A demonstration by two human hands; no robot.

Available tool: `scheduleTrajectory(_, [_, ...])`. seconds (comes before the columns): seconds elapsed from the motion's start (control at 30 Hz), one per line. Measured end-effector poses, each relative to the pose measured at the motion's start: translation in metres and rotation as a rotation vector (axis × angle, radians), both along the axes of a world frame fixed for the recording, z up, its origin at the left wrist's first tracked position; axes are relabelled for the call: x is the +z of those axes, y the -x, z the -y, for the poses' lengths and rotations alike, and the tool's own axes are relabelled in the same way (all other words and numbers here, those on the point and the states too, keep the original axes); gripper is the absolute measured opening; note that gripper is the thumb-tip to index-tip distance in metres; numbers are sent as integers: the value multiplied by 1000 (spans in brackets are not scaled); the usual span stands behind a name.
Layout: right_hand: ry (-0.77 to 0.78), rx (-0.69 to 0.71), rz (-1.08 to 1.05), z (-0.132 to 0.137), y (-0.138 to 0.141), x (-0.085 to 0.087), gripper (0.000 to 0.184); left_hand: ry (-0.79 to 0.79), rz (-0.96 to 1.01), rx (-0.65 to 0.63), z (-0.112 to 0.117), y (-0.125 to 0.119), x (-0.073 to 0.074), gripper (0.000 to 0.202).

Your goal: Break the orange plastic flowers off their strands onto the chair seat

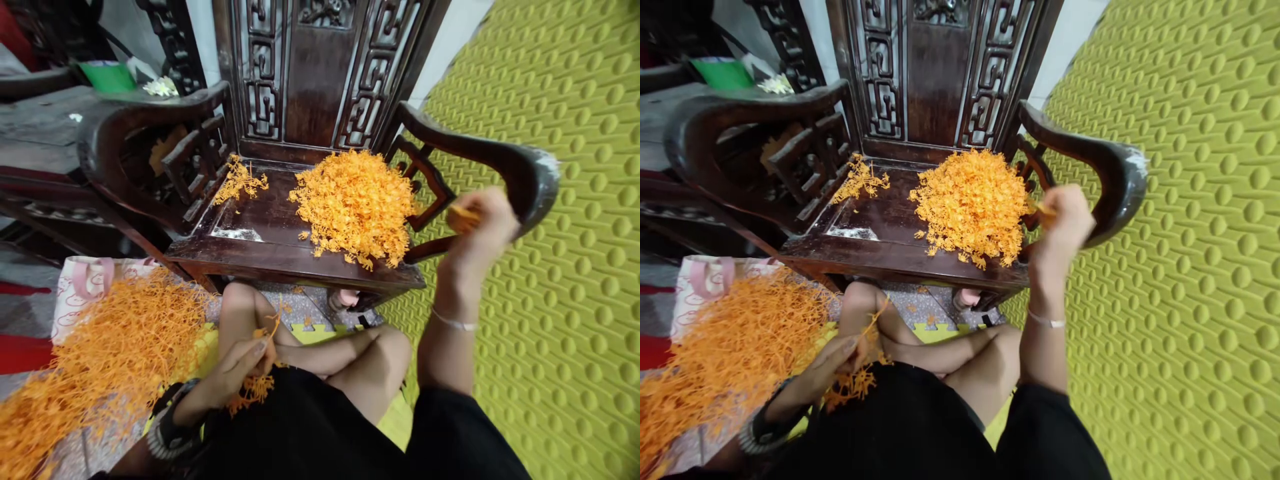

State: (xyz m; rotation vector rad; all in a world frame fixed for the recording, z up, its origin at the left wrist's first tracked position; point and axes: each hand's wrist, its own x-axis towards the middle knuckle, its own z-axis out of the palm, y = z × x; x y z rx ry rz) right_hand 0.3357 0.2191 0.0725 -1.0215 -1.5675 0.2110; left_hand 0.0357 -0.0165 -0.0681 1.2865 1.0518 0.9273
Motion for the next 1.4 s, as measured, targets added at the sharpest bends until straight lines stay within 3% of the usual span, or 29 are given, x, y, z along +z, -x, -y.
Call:
scheduleTrajectory(0.1, [7, -263, 158, -75, 42, -5, 8, -50, 49, -5, -4, -6, 6, 49])
scheduleTrajectory(0.2, [182, -248, 266, -133, 56, -10, 14, -67, 143, 52, -5, -11, 7, 46])
scheduleTrajectory(0.27, [182, -235, 271, -143, 57, -14, 20, -68, 278, 124, -9, -14, 9, 42])
scheduleTrajectory(0.37, [2, -221, 209, -103, 62, -21, 28, -102, 549, 220, -24, -18, 17, 35])
scheduleTrajectory(0.43, [-69, -56, 149, -49, 70, -29, 32, -119, 678, 254, -35, -19, 26, 27])
scheduleTrajectory(0.5, [90, 377, 182, 10, 81, -41, 28, -103, 710, 266, -43, -19, 34, 16])
scheduleTrajectory(0.57, [386, 851, 246, 60, 92, -56, 33, -112, 688, 265, -48, -19, 38, 12])
scheduleTrajectory(0.6, [507, 1013, 272, 78, 97, -64, 35, -119, 657, 257, -49, -19, 37, 15])
scheduleTrajectory(0.67, [656, 1157, 321, 100, 103, -76, 36, -141, 562, 244, -48, -18, 34, 19])
scheduleTrajectory(0.77, [729, 1126, 402, 105, 102, -77, 22, -188, 409, 252, -44, -12, 29, 23])
scheduleTrajectory(0.87, [796, 1078, 369, 100, 92, -63, 24, -183, 265, 191, -40, -4, 30, 23])
scheduleTrajectory(1.0, [860, 939, 103, 100, 82, -50, 26, -34, 124, 60, -36, -2, 31, 22])
scheduleTrajectory(1.1, [927, 873, -152, 101, 83, -52, 27, 153, 183, 2, -33, -11, 23, 23])
scheduleTrajectory(1.2, [1039, 900, -404, 100, 87, -55, 22, 246, 253, 62, -31, -23, 11, 28])
scheduleTrajectory(1.23, [1081, 929, -470, 99, 89, -56, 25, 242, 283, 102, -31, -28, 8, 28])
scheduleTrajectory(1.3, [1112, 982, -558, 100, 92, -62, 49, 216, 365, 166, -31, -36, 3, 27])
scheduleTrajectory(1.4, [957, 983, -608, 106, 97, -82, 86, 190, 471, 151, -33, -45, 3, 30])
